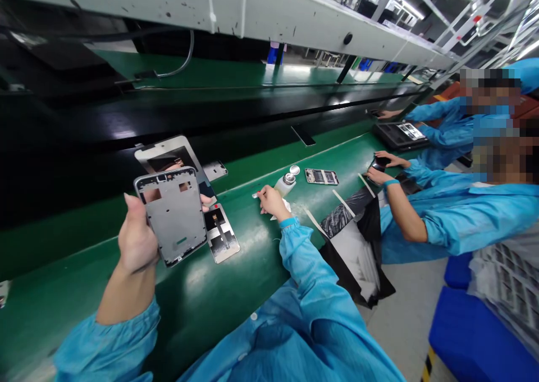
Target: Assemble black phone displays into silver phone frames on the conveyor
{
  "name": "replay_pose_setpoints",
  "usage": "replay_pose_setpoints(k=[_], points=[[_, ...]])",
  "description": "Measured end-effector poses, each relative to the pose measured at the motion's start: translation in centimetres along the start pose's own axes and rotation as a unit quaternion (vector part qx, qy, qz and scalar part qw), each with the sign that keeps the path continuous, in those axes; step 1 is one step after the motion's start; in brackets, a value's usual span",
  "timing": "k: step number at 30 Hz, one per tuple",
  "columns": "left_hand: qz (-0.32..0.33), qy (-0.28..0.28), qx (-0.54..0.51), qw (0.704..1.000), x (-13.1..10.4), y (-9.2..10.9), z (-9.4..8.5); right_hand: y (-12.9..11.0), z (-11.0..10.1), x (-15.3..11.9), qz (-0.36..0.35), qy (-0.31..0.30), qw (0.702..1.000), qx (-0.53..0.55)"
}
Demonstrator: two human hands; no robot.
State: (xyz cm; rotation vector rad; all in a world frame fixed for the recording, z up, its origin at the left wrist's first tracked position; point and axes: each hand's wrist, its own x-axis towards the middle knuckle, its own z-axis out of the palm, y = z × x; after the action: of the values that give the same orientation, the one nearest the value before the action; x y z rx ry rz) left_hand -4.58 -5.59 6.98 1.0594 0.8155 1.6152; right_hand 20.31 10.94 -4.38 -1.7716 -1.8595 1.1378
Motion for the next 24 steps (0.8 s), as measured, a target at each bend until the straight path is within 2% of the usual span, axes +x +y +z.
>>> replay_pose_setpoints(k=[4, 8, 12, 15, 18, 22, 24], points=[[-0.024, -0.021, -0.033, 0.999, -0.4, 0.4, 0.1, -0.6, -0.2, -0.4, -0.005, 0.015, 0.997, -0.078], [-0.044, -0.039, -0.098, 0.993, -0.9, 0.8, 1.0, -1.4, 0.1, -1.4, 0.005, 0.054, 0.986, -0.155], [-0.092, -0.060, -0.186, 0.976, -1.5, 1.7, 2.1, -2.2, 0.7, -2.4, 0.027, 0.084, 0.981, -0.170], [-0.133, -0.071, -0.196, 0.969, -2.1, 2.8, 3.0, -2.8, 0.8, -2.9, 0.024, 0.101, 0.986, -0.128], [-0.138, -0.083, -0.191, 0.968, -3.0, 4.0, 4.0, -3.7, 0.3, -4.2, -0.016, 0.103, 0.994, -0.042], [-0.155, -0.130, -0.233, 0.951, -3.8, 4.9, 5.0, -4.7, -0.8, -8.8, -0.098, 0.064, 0.989, 0.092], [-0.167, -0.146, -0.251, 0.942, -3.9, 5.0, 5.3, -5.4, -1.5, -11.9, -0.143, 0.027, 0.972, 0.183]])
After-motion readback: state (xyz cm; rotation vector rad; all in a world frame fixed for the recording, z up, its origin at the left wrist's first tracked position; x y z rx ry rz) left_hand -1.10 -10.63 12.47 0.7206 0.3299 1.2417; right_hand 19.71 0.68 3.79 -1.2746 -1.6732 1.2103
